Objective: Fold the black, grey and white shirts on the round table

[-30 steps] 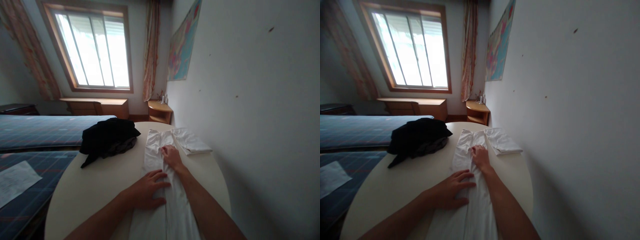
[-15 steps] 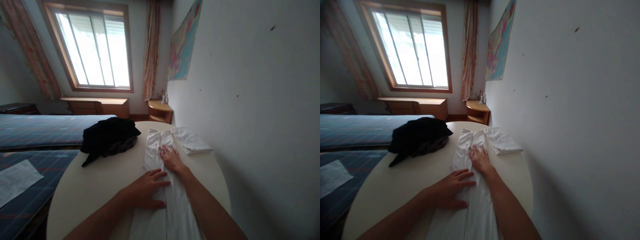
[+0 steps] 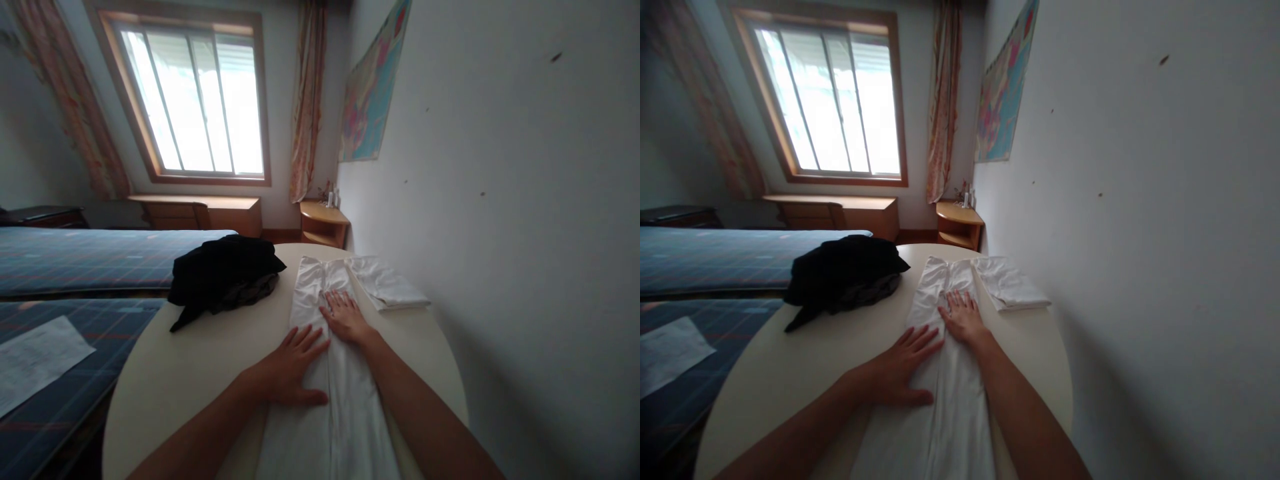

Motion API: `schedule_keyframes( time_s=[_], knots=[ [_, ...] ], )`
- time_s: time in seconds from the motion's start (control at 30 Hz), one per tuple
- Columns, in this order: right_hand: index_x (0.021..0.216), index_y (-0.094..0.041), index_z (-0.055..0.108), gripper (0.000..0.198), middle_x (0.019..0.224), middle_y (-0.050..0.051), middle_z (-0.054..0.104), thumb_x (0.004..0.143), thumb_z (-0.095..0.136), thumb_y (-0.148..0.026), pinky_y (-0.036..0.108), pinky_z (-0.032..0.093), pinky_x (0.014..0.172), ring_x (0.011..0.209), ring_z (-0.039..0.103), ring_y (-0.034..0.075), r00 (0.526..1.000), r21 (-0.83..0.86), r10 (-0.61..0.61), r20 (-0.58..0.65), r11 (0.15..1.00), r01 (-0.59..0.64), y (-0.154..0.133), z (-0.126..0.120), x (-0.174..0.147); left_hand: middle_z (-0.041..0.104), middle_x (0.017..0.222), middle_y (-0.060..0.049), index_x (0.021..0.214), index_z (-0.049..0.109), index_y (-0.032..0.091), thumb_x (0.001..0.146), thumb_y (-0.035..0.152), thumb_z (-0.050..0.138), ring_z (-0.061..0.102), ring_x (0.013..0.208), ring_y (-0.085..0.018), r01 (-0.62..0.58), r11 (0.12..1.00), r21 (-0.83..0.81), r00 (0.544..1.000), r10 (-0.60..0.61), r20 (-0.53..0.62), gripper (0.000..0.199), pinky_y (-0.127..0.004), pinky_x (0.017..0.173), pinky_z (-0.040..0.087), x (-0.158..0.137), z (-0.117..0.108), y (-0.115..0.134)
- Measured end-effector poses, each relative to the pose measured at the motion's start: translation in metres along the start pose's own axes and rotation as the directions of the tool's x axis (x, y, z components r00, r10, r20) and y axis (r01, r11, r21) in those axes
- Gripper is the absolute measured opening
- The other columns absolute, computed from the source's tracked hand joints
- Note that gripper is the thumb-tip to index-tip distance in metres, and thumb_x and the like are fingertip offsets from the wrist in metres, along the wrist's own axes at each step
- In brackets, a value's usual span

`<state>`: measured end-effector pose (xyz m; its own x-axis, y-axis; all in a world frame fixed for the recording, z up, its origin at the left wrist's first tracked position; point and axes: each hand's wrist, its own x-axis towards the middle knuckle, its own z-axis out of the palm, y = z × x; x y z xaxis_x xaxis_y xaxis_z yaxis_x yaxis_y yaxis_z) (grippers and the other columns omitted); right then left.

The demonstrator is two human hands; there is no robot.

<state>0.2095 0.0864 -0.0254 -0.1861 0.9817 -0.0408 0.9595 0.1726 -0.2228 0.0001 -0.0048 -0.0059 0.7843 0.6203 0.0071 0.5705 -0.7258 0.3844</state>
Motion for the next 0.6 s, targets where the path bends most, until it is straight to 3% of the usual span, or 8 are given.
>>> schedule_keyframes(
  time_s=[0.23, 0.43, 0.6],
  knots=[
    [0.159, -0.023, 0.024, 0.062, 0.166, 0.002, 0.018, 0.102, 0.019, -0.049, 0.047, 0.01, 0.122, 0.153, 0.011, 0.027, 0.997, 0.021, 0.038, -0.06, 0.999, -0.037, 0.007, 0.0, 0.024, 0.014, 0.165, -0.015, 0.156, 0.029, 0.025, 0.085, 0.075, 0.051, 0.009, 0.152, -0.039, 0.061, 0.998, 0.028, 0.998, -0.061, -0.006, 0.09, -0.061, 0.121, 0.012, -0.002, -0.002, -0.014],
    [0.155, -0.021, 0.035, 0.058, 0.162, 0.002, 0.03, 0.102, 0.025, -0.045, 0.042, 0.015, 0.122, 0.151, 0.02, 0.025, 0.99, 0.083, 0.008, -0.142, 0.997, 0.004, 0.013, 0.0, 0.025, 0.029, 0.162, -0.012, 0.149, 0.043, 0.026, 0.089, 0.055, 0.059, 0.018, 0.151, -0.038, 0.023, 1.0, -0.003, 0.996, -0.023, -0.089, 0.069, -0.059, 0.12, 0.018, -0.004, 0.001, -0.014],
    [0.154, -0.021, 0.036, 0.058, 0.162, 0.003, 0.03, 0.102, 0.026, -0.046, 0.043, 0.015, 0.122, 0.151, 0.02, 0.026, 0.988, 0.067, 0.004, -0.154, 0.998, 0.007, 0.016, 0.001, 0.028, 0.025, 0.163, -0.01, 0.152, 0.039, 0.031, 0.084, 0.051, 0.068, 0.018, 0.151, -0.038, -0.042, 0.998, -0.041, 0.997, 0.04, -0.062, 0.076, -0.06, 0.12, 0.019, -0.004, -0.002, -0.001]
  ],
)
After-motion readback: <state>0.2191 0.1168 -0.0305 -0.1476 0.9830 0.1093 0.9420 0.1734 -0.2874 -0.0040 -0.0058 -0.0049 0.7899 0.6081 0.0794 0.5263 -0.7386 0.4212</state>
